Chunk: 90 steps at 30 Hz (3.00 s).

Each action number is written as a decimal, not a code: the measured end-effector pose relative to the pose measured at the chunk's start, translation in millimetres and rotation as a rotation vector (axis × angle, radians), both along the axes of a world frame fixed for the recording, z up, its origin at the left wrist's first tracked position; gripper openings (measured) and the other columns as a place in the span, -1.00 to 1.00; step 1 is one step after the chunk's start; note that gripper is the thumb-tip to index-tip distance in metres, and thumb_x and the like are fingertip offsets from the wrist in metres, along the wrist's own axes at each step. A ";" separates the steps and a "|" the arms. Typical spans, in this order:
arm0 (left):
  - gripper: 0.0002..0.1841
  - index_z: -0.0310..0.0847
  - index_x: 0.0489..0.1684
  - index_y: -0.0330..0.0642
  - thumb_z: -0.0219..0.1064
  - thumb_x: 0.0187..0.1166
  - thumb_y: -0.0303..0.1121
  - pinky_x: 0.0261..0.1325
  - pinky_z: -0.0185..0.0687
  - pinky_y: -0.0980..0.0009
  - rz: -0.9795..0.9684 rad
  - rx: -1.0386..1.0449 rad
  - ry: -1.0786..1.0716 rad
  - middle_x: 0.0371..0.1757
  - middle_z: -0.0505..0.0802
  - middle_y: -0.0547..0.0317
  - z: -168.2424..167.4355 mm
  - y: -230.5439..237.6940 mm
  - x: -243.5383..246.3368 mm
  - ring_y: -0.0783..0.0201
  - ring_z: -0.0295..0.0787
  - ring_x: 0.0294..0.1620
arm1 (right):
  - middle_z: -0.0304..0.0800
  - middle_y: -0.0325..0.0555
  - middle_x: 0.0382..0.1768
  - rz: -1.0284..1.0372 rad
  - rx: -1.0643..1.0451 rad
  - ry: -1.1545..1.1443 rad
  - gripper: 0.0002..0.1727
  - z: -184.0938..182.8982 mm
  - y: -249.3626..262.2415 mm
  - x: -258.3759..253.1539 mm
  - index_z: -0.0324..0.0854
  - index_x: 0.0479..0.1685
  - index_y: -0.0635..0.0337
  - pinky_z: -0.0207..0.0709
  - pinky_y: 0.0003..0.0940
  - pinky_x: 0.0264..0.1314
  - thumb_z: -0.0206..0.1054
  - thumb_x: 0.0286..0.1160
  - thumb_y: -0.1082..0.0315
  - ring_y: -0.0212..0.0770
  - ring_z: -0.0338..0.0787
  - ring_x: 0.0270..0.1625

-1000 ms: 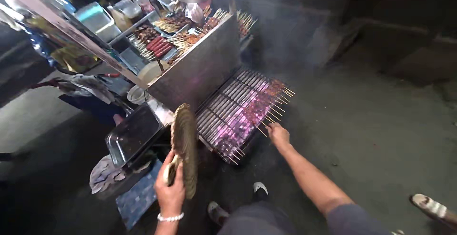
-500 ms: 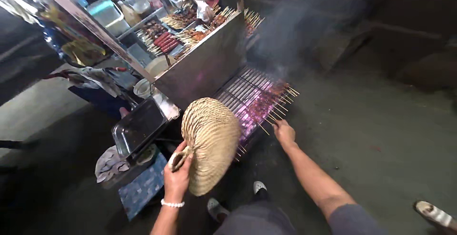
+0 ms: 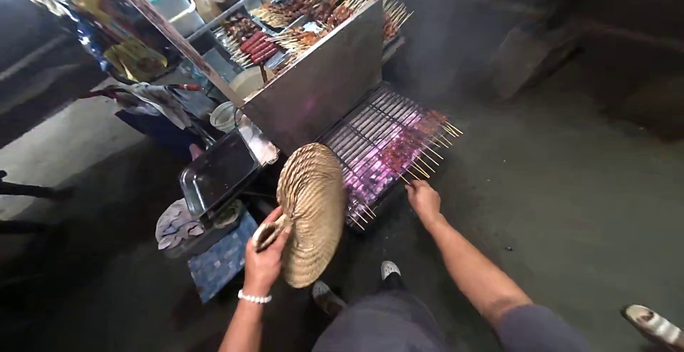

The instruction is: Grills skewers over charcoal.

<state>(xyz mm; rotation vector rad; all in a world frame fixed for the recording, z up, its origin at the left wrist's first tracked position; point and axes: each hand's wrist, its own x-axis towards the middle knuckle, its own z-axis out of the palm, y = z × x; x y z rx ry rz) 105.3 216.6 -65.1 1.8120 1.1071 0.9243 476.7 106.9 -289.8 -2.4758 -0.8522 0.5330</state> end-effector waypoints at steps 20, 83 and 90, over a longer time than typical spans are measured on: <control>-0.51 0.56 0.42 -0.47 0.39 0.44 -0.60 0.45 0.60 0.54 0.112 0.086 0.036 0.38 0.79 -0.04 -15.4 -9.2 -39.9 0.44 0.74 0.35 | 0.91 -0.11 -0.19 -0.127 0.313 0.560 -0.74 -39.0 5.3 -45.1 0.82 0.09 0.19 0.69 -0.26 -0.19 0.29 0.73 0.25 -0.28 0.79 -0.35; -0.53 0.57 0.41 -0.51 0.37 0.49 -0.52 0.53 0.55 0.40 0.117 0.287 0.155 0.40 0.76 -0.22 -10.6 -2.8 -45.5 0.25 0.73 0.42 | 0.92 0.08 -0.05 -0.011 0.184 0.353 -0.62 -10.0 6.0 -76.8 0.80 0.14 0.18 0.65 0.20 0.26 0.38 0.65 0.06 0.08 0.89 0.05; -0.54 0.60 0.40 -0.44 0.38 0.47 -0.60 0.47 0.61 0.47 0.034 0.068 0.087 0.37 0.80 -0.04 -14.1 -7.6 -22.2 0.39 0.76 0.35 | 0.93 0.01 -0.01 0.117 0.060 0.444 -0.73 -28.5 25.7 -128.9 0.83 0.08 0.11 0.63 0.13 0.33 0.39 0.61 0.16 0.02 0.87 0.14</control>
